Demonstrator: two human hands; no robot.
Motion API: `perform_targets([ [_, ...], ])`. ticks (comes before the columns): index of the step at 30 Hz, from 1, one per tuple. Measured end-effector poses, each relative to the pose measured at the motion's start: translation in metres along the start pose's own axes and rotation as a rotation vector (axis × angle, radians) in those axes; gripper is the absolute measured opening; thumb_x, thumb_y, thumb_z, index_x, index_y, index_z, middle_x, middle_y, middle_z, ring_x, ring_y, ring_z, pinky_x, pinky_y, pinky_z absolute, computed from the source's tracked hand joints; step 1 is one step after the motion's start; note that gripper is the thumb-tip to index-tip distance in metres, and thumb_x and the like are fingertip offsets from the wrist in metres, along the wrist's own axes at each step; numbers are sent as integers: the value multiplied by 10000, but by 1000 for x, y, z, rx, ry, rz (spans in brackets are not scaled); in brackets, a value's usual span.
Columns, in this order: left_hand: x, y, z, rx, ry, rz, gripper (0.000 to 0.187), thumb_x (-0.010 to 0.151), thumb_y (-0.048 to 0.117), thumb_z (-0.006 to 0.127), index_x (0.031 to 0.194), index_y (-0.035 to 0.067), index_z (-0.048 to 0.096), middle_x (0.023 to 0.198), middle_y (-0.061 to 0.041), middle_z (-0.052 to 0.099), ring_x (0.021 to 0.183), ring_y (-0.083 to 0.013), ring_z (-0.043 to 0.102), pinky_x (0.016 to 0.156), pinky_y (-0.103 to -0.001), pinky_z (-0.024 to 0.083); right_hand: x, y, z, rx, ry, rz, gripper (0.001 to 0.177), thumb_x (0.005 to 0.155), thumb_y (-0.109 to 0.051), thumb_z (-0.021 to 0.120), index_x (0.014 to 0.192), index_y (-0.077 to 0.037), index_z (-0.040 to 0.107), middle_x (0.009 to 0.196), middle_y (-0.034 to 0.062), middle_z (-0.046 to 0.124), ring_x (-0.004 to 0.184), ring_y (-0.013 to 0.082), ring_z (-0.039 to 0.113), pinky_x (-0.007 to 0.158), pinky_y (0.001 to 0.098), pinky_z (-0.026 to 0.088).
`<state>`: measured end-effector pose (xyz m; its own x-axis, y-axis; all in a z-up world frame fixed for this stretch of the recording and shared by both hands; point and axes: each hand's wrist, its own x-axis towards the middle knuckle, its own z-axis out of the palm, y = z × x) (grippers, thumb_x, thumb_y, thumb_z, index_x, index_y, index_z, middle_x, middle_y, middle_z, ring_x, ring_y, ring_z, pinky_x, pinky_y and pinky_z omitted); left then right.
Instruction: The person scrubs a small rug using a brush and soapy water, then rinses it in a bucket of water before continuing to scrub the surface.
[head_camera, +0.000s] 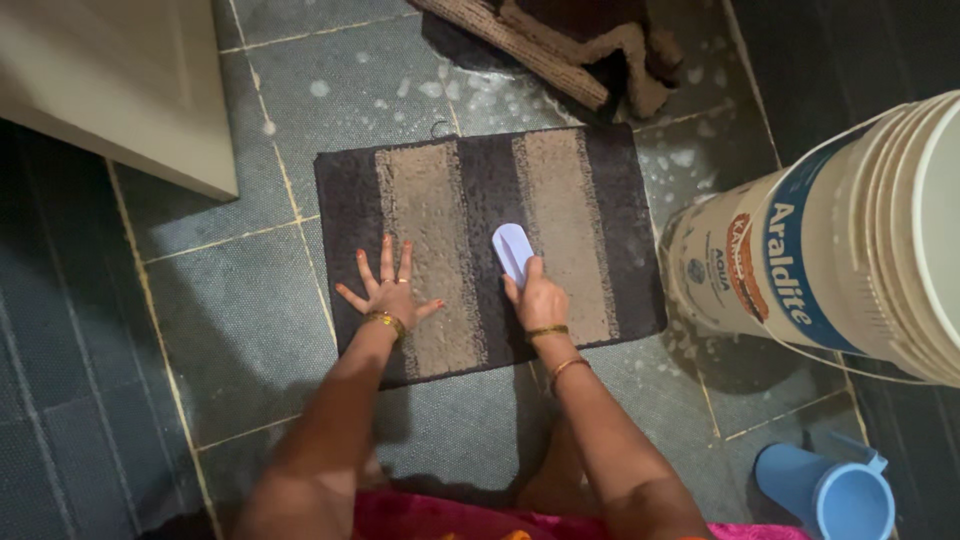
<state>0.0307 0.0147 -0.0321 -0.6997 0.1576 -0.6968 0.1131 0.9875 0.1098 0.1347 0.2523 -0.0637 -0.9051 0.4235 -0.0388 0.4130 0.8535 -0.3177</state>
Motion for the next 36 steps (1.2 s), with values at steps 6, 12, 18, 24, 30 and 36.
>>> perform_targets([
  [6, -4, 1, -12, -1, -35, 41, 1336, 703, 804, 712, 1607, 367, -170, 1660, 50, -370, 1487, -442, -357, 1043, -881, -63, -9, -42, -17, 87, -21, 146, 499, 903, -481, 712, 1072, -68, 489, 700, 241, 690, 635, 462, 675, 550, 556, 535],
  [12, -17, -15, -39, 107, -179, 118, 1694, 498, 446, 1031, 1619, 332, -233, 1674, -7, -379, 1501, -453, -304, 1070, -831, -24, -69, -121, 18, 128, -106, -167, 488, 896, -511, 675, 1042, -74, 514, 698, 192, 686, 586, 404, 686, 530, 531, 547],
  [18, -28, -28, -40, 133, -125, 192, 1637, 490, 482, 1020, 1611, 384, -169, 1687, 60, -327, 1560, -391, -253, 1145, -797, -4, -39, 8, -16, -65, -89, 285, 576, 885, -524, 689, 1131, -22, 550, 748, 231, 717, 670, 439, 708, 570, 523, 563],
  [24, -36, -20, -40, 116, -132, 128, 1590, 545, 450, 1008, 1625, 371, -157, 1692, 78, -289, 1564, -362, -235, 1179, -767, -15, -33, 59, -56, -183, 58, 515, 565, 879, -547, 727, 1064, -49, 534, 842, 264, 723, 776, 461, 712, 679, 550, 570],
  [30, -26, -12, 5, 228, 393, 121, 1438, 589, 251, 968, 1579, 257, -74, 1699, -13, -218, 1495, -408, -128, 1149, -705, 29, -48, -56, 0, 0, -145, -81, 473, 901, -515, 699, 1052, -96, 538, 715, 213, 702, 671, 445, 691, 607, 554, 544],
  [36, -45, -33, -20, 18, -81, 139, 1433, 667, 401, 936, 1644, 286, -105, 1726, 67, -211, 1613, -256, -134, 1295, -534, 28, -14, -5, -11, -69, -146, 102, 462, 915, -485, 680, 1125, -102, 531, 759, 226, 710, 672, 453, 693, 574, 557, 545],
])
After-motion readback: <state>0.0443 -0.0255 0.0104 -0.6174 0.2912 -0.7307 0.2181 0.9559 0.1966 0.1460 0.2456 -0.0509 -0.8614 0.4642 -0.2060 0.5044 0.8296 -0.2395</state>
